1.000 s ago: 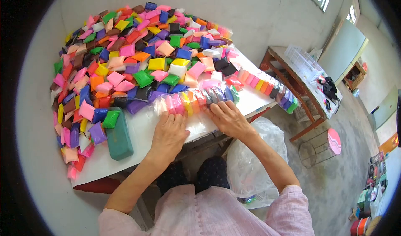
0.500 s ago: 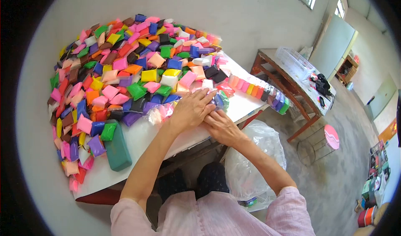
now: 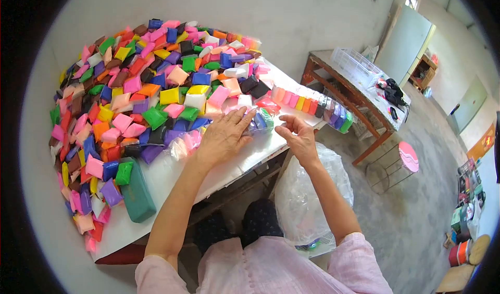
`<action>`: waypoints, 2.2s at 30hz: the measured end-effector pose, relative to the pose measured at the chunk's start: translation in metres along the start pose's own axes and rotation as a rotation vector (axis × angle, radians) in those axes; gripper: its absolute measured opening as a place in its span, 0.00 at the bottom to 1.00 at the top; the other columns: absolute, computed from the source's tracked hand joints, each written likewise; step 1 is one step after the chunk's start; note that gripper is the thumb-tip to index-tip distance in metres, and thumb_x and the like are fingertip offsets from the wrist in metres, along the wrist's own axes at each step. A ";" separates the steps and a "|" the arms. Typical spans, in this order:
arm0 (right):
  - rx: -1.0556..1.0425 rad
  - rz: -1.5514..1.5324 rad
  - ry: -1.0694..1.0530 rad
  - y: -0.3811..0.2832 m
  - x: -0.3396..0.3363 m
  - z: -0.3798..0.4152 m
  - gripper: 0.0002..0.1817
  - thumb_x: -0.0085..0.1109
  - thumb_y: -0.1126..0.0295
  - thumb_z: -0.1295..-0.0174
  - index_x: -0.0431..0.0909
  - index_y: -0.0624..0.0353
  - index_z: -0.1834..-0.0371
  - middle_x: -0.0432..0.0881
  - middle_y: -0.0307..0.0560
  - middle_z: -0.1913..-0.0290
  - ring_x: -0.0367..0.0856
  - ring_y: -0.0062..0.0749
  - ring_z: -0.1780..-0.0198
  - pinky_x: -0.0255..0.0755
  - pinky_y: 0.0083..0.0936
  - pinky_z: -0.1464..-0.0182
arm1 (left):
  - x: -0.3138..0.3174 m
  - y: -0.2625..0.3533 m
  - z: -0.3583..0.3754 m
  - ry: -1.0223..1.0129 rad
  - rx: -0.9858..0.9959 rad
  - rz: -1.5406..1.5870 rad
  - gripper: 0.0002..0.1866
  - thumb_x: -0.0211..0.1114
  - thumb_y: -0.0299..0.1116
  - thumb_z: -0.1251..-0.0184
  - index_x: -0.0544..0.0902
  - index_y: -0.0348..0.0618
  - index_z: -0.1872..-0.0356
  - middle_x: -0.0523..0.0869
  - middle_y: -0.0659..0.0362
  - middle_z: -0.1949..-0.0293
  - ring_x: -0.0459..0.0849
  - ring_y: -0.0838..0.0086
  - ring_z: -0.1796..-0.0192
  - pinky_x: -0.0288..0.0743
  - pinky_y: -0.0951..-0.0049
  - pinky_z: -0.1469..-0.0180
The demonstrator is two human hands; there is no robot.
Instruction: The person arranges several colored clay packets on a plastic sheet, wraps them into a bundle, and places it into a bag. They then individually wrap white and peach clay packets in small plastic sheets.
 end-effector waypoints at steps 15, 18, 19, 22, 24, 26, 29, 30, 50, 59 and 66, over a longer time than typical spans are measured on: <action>0.201 -0.359 -0.132 0.027 0.018 0.002 0.07 0.60 0.68 0.31 0.71 0.54 0.60 0.88 0.53 0.57 0.84 0.21 0.65 0.71 0.13 0.72 | 0.002 -0.008 -0.001 -0.028 -0.048 0.072 0.40 0.67 0.40 0.38 0.62 0.47 0.25 0.71 0.47 0.31 0.73 0.52 0.33 0.68 0.57 0.33; 0.243 -0.415 -0.124 0.033 0.019 0.002 0.09 0.60 0.68 0.32 0.70 0.56 0.59 0.87 0.50 0.59 0.83 0.20 0.67 0.67 0.12 0.77 | 0.000 -0.008 -0.001 -0.020 -0.051 0.079 0.40 0.67 0.40 0.38 0.62 0.50 0.25 0.71 0.47 0.31 0.74 0.51 0.34 0.70 0.57 0.34; 0.264 -0.438 -0.128 0.036 0.020 0.002 0.09 0.60 0.68 0.32 0.69 0.56 0.59 0.87 0.50 0.59 0.82 0.19 0.68 0.66 0.12 0.77 | -0.001 -0.007 -0.001 -0.017 -0.048 0.083 0.40 0.67 0.39 0.39 0.61 0.50 0.24 0.71 0.47 0.31 0.74 0.51 0.34 0.70 0.57 0.34; 0.313 -0.495 -0.138 0.043 0.020 0.002 0.09 0.60 0.68 0.32 0.69 0.57 0.59 0.87 0.49 0.61 0.78 0.17 0.71 0.62 0.11 0.79 | -0.006 -0.001 0.000 -0.002 -0.027 0.091 0.41 0.68 0.38 0.39 0.61 0.53 0.24 0.71 0.47 0.31 0.75 0.50 0.35 0.71 0.57 0.35; 0.328 -0.521 -0.145 0.042 0.022 0.001 0.09 0.60 0.69 0.32 0.69 0.57 0.59 0.86 0.48 0.63 0.74 0.15 0.74 0.60 0.11 0.80 | -0.008 0.001 0.000 0.017 0.001 0.091 0.42 0.68 0.36 0.40 0.60 0.54 0.24 0.71 0.47 0.31 0.75 0.50 0.36 0.71 0.57 0.36; 0.308 -0.376 -0.092 0.038 0.022 -0.001 0.09 0.61 0.69 0.32 0.70 0.57 0.60 0.86 0.47 0.65 0.73 0.15 0.75 0.60 0.11 0.80 | -0.008 0.001 0.000 0.023 -0.002 0.096 0.43 0.68 0.36 0.40 0.59 0.55 0.23 0.71 0.47 0.31 0.76 0.50 0.36 0.73 0.57 0.37; 0.264 -0.258 -0.034 0.038 0.023 -0.004 0.09 0.62 0.70 0.33 0.70 0.56 0.62 0.87 0.48 0.67 0.70 0.12 0.78 0.59 0.10 0.81 | -0.010 0.000 0.001 0.037 -0.005 0.086 0.44 0.70 0.35 0.42 0.60 0.55 0.24 0.74 0.47 0.34 0.79 0.52 0.40 0.75 0.57 0.40; 0.245 -0.233 -0.020 0.038 0.023 -0.005 0.09 0.62 0.71 0.34 0.69 0.55 0.64 0.88 0.49 0.68 0.69 0.11 0.80 0.58 0.09 0.82 | -0.011 0.000 0.001 0.046 -0.006 0.079 0.44 0.70 0.35 0.43 0.60 0.54 0.24 0.74 0.46 0.35 0.80 0.53 0.42 0.76 0.57 0.41; -0.731 1.001 -0.001 -0.047 0.031 -0.007 0.48 0.76 0.65 0.55 0.62 0.46 0.26 0.74 0.49 0.39 0.78 0.46 0.46 0.75 0.38 0.46 | -0.005 -0.013 0.002 0.058 -0.099 0.063 0.47 0.69 0.31 0.48 0.57 0.45 0.24 0.73 0.46 0.33 0.84 0.52 0.47 0.80 0.57 0.48; -0.106 0.398 -0.353 0.005 0.031 -0.043 0.46 0.71 0.78 0.56 0.66 0.46 0.27 0.86 0.49 0.52 0.80 0.45 0.44 0.73 0.38 0.39 | 0.006 -0.022 0.001 0.023 -0.140 0.040 0.52 0.69 0.33 0.52 0.52 0.43 0.23 0.70 0.45 0.30 0.83 0.50 0.47 0.81 0.54 0.51; -0.434 0.766 -0.280 -0.071 0.021 -0.012 0.50 0.76 0.71 0.58 0.64 0.43 0.26 0.75 0.51 0.35 0.70 0.47 0.32 0.64 0.40 0.31 | 0.003 -0.020 0.002 0.027 -0.163 0.041 0.53 0.69 0.32 0.53 0.51 0.42 0.23 0.70 0.44 0.30 0.84 0.49 0.48 0.82 0.54 0.53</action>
Point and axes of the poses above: each hand's wrist, its own z-axis away from the middle knuckle, its own x-axis out of the palm, y = z × x, the point moved 10 cm from there along -z, towards the middle knuckle
